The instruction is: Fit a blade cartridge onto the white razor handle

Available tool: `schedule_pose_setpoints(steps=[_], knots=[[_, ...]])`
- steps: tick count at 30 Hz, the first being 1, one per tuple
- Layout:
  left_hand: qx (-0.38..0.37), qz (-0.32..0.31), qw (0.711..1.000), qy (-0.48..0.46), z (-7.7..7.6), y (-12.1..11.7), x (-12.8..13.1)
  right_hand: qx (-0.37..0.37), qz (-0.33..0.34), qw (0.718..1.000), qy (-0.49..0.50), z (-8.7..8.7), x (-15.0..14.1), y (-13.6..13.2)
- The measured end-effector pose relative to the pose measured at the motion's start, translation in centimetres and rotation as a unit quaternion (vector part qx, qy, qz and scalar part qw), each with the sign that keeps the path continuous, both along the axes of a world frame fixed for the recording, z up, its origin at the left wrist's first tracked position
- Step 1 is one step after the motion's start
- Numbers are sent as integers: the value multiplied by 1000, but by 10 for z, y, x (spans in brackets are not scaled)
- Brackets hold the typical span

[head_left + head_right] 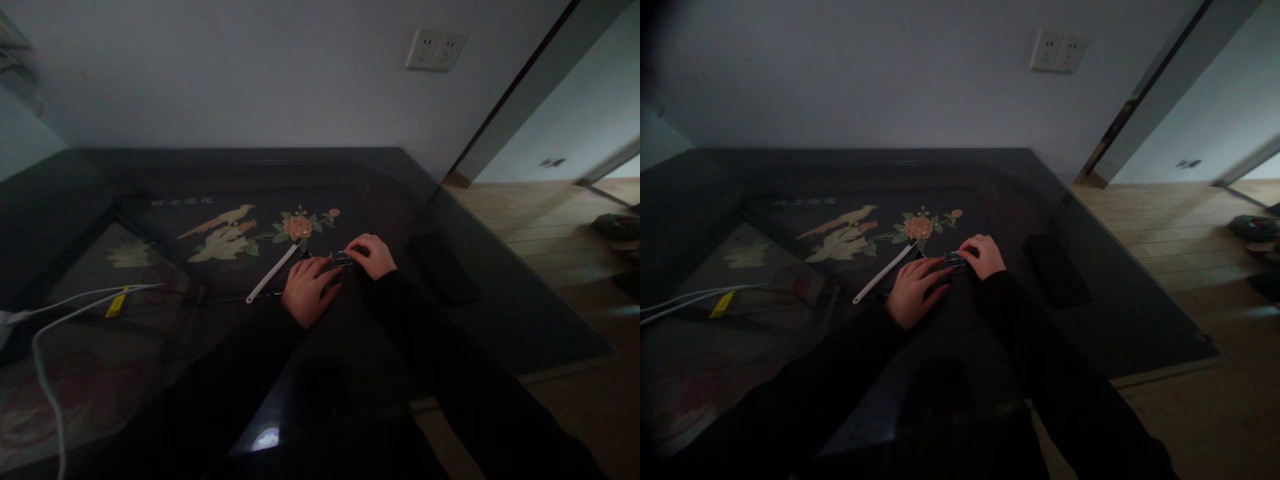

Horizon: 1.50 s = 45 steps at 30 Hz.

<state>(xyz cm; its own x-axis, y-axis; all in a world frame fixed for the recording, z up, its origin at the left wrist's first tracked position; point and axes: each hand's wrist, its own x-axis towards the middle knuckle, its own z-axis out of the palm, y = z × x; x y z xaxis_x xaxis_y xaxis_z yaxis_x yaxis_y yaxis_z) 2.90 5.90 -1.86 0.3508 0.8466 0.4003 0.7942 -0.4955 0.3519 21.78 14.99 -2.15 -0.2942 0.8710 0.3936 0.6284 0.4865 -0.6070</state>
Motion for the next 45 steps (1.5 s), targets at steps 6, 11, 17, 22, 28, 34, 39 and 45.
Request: schedule_pose_setpoints(steps=[6, 11, 17, 22, 28, 34, 39, 45], knots=[[-20, -2, 999, 36, -1, 0, 1, 13, 10, 1000, -20, -2, -1, 0], [-21, 9, 999, 45, 0, -4, -1, 14, 31, 999, -41, -2, -2, -2], [-16, 10, 999, 41, 0, -5, -2, 7, 40, 997, -62, 1, -3, -6], [-11, 7, 999, 36, -1, -4, -1, -11, 19, 998, -65, 2, -5, -10], [-6, 1, 1000, 29, -2, -4, -2, -17, -17, 999, -44, 0, -8, -12], [-9, -2, 1000, 30, -2, -3, -1, -20, -20, 999, -44, -3, -9, -11], [-6, -5, 999, 37, -2, -3, -2, -24, -12, 998, -49, -1, -9, -12], [-8, -3, 999, 33, -1, -4, -1, -27, -5, 998, -50, 1, -10, -13]])
